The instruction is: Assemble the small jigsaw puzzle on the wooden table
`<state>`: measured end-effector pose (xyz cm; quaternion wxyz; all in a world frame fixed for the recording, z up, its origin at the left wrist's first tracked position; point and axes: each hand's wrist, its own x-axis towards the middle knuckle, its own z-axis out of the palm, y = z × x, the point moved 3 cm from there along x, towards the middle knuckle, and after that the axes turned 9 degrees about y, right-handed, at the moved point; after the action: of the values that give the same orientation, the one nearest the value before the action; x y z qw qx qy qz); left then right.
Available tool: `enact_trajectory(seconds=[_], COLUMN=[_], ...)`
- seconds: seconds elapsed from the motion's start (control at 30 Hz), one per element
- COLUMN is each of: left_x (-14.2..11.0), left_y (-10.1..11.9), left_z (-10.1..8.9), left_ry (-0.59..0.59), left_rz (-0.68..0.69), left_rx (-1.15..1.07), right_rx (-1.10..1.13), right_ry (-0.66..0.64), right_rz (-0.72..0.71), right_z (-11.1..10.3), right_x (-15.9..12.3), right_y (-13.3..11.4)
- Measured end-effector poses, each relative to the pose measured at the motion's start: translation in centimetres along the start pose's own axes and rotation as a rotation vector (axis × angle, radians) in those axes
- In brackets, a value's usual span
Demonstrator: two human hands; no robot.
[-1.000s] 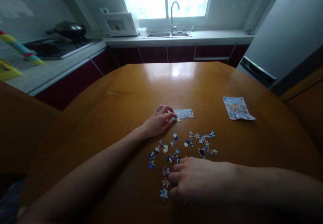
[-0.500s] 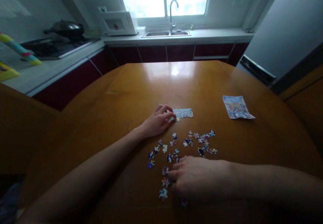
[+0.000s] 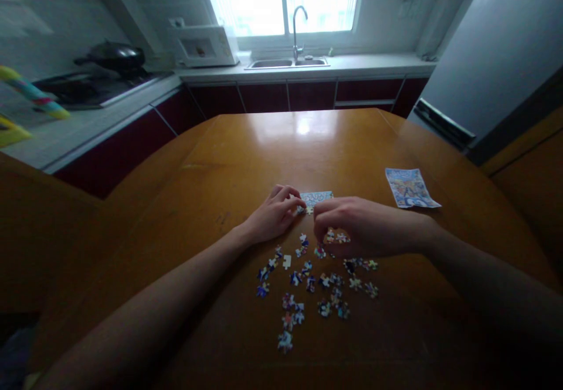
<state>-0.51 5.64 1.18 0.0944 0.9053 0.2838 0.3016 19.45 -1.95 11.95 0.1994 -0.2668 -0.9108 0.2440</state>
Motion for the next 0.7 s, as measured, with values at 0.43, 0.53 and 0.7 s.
enact_trajectory(seconds=[0.43,0.53,0.7], left_x=[0.1,0.1,0.3], left_y=[0.2,0.4,0.6], left_z=[-0.1,-0.1,-0.1], left_ry=[0.01,0.024,0.045], left_rz=[0.011,0.025,0.057], left_rx=[0.044,0.081,0.104], right_rx=[-0.024,-0.066,-0.102], right_ry=[0.51,0.555,0.573], right_rz=[0.306,0.317,0.345], right_z=[4.1,4.8,5.2], right_x=[-0.7,-0.7,-0.7], right_y=[10.6,10.5,10.2])
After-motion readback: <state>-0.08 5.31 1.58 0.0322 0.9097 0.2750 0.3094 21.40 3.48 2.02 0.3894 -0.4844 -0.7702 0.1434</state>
